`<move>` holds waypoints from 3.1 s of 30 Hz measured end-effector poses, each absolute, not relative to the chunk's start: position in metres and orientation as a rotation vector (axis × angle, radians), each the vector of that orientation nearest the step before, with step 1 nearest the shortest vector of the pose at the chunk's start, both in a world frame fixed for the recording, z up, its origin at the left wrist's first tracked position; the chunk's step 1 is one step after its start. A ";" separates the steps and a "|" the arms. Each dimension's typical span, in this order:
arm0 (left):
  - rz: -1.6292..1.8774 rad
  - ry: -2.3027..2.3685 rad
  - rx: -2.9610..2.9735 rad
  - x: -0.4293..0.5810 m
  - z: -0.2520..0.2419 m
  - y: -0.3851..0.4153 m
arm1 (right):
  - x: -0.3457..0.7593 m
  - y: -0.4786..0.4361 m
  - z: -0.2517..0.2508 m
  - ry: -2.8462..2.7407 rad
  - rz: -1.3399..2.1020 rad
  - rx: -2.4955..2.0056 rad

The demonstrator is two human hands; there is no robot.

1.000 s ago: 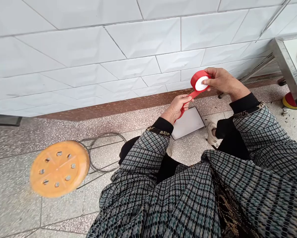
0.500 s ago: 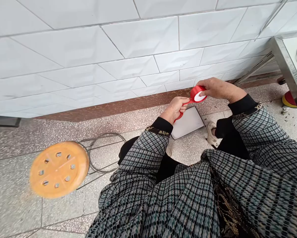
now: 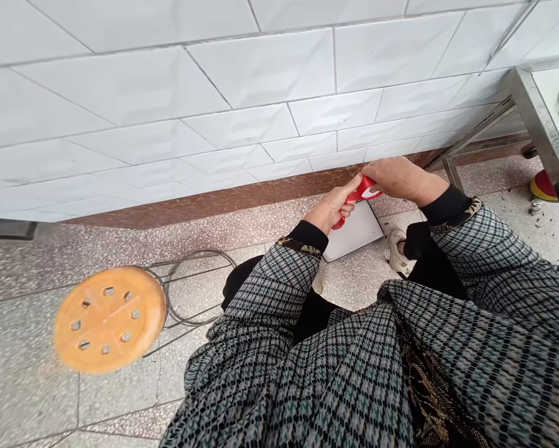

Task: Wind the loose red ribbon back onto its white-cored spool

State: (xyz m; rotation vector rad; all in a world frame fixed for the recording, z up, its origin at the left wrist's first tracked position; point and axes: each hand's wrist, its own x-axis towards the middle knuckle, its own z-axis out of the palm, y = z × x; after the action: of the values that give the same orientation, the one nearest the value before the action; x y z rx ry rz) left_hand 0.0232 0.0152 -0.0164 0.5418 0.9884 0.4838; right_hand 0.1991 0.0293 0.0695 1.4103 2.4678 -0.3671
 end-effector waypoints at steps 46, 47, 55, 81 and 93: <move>0.812 0.708 0.241 0.026 0.017 0.009 | 0.213 0.054 0.043 2.540 -2.361 1.606; 0.807 0.732 0.274 0.026 0.015 0.009 | 0.216 0.054 0.049 2.565 -2.279 1.657; 0.888 0.895 0.636 0.023 0.001 0.014 | 0.224 0.047 0.083 2.518 -1.730 1.976; 0.625 0.932 0.352 0.026 -0.003 0.017 | 0.222 0.050 0.062 2.566 -0.515 1.511; 0.598 0.994 0.342 0.038 -0.017 0.006 | 0.203 0.038 0.064 2.564 -0.400 1.333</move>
State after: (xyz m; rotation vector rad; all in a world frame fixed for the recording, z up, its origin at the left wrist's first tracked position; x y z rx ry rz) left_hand 0.0379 0.0064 -0.0167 0.3416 0.9935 0.5978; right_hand 0.2027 0.0383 0.0643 1.3328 2.5639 -0.4003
